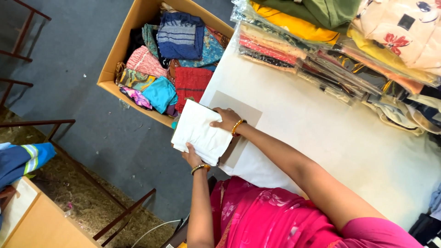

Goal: Folding various colored t-shirts and garments on a white workstation and placing them into sorted stacks and boxes.

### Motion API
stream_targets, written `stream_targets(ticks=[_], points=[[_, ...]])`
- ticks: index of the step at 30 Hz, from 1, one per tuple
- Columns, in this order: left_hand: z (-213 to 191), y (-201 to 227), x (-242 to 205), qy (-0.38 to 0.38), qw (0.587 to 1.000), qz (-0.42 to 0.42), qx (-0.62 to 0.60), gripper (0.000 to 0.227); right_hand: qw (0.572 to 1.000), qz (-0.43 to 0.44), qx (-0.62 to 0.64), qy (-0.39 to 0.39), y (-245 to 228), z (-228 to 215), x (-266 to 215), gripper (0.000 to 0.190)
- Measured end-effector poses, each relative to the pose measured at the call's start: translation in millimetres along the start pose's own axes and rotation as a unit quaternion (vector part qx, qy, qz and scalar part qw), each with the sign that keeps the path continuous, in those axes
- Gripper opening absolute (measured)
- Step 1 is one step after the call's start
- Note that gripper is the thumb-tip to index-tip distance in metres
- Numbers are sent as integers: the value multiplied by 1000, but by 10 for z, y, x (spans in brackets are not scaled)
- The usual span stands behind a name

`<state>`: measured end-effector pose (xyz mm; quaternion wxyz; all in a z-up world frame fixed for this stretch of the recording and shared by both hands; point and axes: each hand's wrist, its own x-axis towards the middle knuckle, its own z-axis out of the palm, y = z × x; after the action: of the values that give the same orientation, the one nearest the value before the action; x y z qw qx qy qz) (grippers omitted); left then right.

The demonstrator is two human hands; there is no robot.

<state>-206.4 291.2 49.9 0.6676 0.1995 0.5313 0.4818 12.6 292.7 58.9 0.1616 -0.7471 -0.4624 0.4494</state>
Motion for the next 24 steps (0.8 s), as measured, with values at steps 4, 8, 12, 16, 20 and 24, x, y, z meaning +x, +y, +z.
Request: stream_targets(ticks=[4, 8, 12, 16, 20, 24], points=[[-116, -172, 145, 56, 994, -4, 91, 71, 995, -43, -47, 79, 200, 182, 56, 76], [-124, -131, 138, 28, 996, 2, 81, 72, 988, -81, -50, 123, 97, 21, -131, 71], [70, 0, 20, 79, 983, 57, 155, 76, 978, -81, -1, 191, 355, -53, -283, 68], [133, 145, -37, 171, 860, 181, 446, 86, 960, -105, 0, 260, 666, -49, -601, 59], [234, 202, -25, 48, 645, 407, 645, 83, 972, -37, -99, 211, 760, 49, -990, 73], [292, 127, 114, -86, 554, 392, 730, 82, 970, -103, -184, 119, 943, 34, -1228, 88]])
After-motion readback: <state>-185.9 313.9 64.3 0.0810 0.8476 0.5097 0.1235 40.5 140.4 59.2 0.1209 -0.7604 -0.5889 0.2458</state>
